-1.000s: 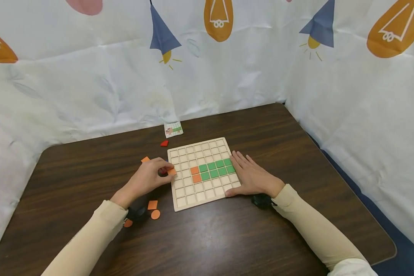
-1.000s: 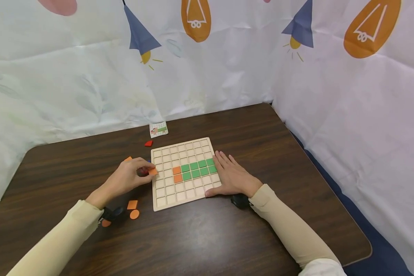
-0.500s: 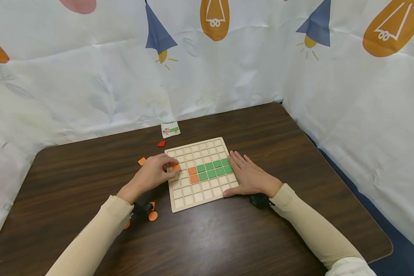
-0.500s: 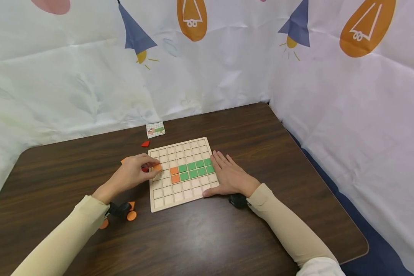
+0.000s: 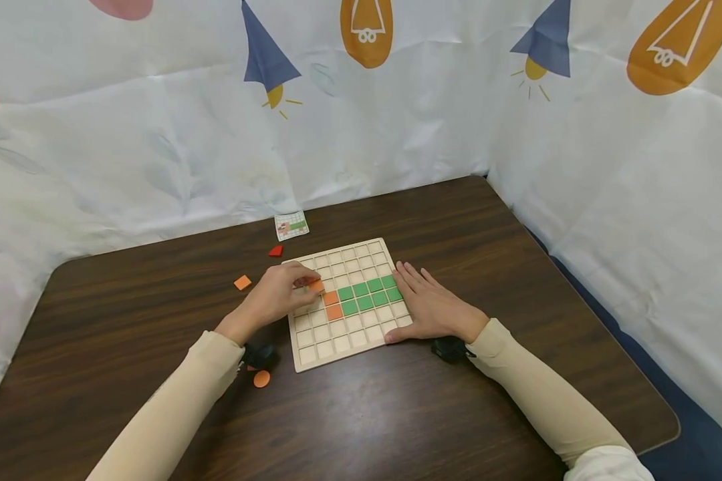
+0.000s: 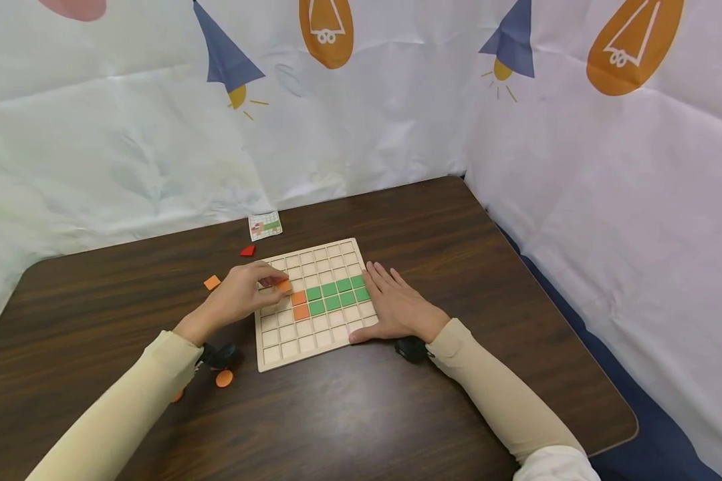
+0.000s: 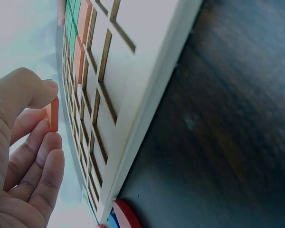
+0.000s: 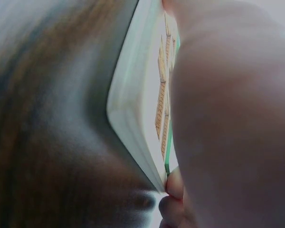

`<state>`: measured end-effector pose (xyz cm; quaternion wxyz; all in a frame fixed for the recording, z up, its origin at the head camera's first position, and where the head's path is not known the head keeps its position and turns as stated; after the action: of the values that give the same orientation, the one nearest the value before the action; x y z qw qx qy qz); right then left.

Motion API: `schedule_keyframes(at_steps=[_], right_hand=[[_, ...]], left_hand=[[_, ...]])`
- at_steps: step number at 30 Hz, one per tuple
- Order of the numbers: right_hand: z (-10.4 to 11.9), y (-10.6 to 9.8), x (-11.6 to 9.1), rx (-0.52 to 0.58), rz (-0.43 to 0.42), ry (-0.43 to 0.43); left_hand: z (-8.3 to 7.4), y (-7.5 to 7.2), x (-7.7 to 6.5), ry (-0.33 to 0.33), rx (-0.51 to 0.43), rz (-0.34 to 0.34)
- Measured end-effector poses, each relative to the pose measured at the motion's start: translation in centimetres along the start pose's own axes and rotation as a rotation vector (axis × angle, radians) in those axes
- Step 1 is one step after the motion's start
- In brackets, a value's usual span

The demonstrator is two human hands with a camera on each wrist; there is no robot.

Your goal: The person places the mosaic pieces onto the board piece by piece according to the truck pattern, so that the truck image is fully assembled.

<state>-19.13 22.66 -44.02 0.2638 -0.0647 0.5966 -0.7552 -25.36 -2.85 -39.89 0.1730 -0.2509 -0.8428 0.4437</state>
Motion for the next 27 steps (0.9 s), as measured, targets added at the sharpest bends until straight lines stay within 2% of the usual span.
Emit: schedule_keyframes(at_steps=[6, 14, 27], right_hand=[[0.1, 0.1, 0.0, 0.003, 0.008, 0.001], [0.0, 0.3, 0.1, -0.005, 0.007, 0.001], [-0.3, 0.3, 0.3, -0.007, 0.024, 0.014]], left_hand=[[0.0, 0.4, 0.6, 0.006, -0.003, 0.026], [0.0, 1.0, 1.6, 0.045, 0.008, 0.03], [0.2, 1.7, 2.6, 0.026, 0.001, 0.072]])
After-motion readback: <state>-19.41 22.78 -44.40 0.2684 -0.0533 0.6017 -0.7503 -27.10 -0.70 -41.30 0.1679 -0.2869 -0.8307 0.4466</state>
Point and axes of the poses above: each hand's wrist, its own x-axis towards the middle knuckle, its own y-axis out of the palm, z = x × y, the point moved 7 cm from there along x, towards the middle knuckle, and after that the axes turned 2 degrees about -x, right-handed, at the moved point
